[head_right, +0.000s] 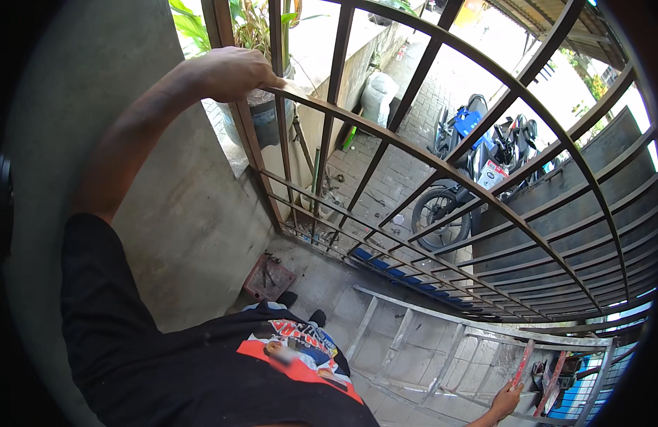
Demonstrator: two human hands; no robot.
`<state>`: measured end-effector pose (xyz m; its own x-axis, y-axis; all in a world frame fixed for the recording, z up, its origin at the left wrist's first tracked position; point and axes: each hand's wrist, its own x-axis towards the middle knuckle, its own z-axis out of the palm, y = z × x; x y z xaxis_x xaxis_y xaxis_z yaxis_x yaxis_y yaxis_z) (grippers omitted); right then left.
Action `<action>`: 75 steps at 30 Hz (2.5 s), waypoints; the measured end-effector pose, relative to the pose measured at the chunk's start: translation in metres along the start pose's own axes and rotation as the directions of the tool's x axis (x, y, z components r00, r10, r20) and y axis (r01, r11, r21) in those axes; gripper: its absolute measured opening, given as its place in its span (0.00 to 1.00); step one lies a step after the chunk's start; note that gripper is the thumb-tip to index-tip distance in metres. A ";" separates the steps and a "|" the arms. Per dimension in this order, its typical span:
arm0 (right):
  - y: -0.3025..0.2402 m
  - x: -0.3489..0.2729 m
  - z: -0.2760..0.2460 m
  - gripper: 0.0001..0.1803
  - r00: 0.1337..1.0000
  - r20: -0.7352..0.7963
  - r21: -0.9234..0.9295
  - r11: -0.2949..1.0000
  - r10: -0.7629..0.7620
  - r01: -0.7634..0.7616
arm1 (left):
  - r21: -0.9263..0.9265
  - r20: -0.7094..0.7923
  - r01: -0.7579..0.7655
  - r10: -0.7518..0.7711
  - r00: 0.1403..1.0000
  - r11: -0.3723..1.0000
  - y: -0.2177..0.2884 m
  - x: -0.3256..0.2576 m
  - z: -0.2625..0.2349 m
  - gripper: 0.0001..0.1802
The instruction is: Scraping and sanding a metal gate to prepare it for painting.
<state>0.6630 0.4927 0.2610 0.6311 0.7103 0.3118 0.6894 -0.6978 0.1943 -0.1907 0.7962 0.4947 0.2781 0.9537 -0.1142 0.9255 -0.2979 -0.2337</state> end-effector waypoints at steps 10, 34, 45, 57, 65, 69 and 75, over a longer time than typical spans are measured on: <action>-0.047 -0.019 -0.051 0.29 0.998 -0.036 0.062 0.996 -0.060 0.062 | -0.127 -0.054 0.071 -0.078 0.995 0.989 0.015 0.002 0.017 0.28; -0.028 -0.021 -0.040 0.31 0.998 -0.056 0.047 0.999 -0.020 0.022 | 0.038 -0.069 0.212 -0.209 0.975 0.976 0.029 0.004 0.019 0.24; -0.026 -0.023 -0.035 0.29 0.998 -0.058 0.002 1.000 0.005 -0.005 | 0.024 -0.035 0.288 -0.287 0.957 0.957 0.057 -0.010 0.012 0.21; -0.022 -0.018 -0.032 0.29 1.000 0.003 -0.011 1.000 0.012 -0.012 | -0.044 -0.015 0.291 -0.292 0.956 0.956 0.055 0.001 0.022 0.17; -0.030 -0.016 -0.037 0.28 0.998 0.056 -0.010 0.999 0.038 -0.038 | -0.040 -0.008 0.334 -0.335 0.942 0.942 0.064 -0.005 0.019 0.13; -0.022 -0.010 -0.025 0.29 0.999 0.014 -0.008 0.999 0.031 -0.031 | -0.060 -0.039 0.332 -0.334 0.942 0.941 0.055 0.003 0.030 0.13; -0.004 -0.009 0.001 0.30 0.997 0.037 0.079 0.994 0.071 -0.074 | -0.081 -0.096 0.308 -0.315 0.944 0.948 0.066 -0.011 0.034 0.15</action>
<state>0.6547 0.4895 0.2570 0.6909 0.6620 0.2906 0.6671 -0.7387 0.0967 -0.1419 0.7646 0.4476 -0.0046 0.9983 0.0589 0.9838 0.0151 -0.1785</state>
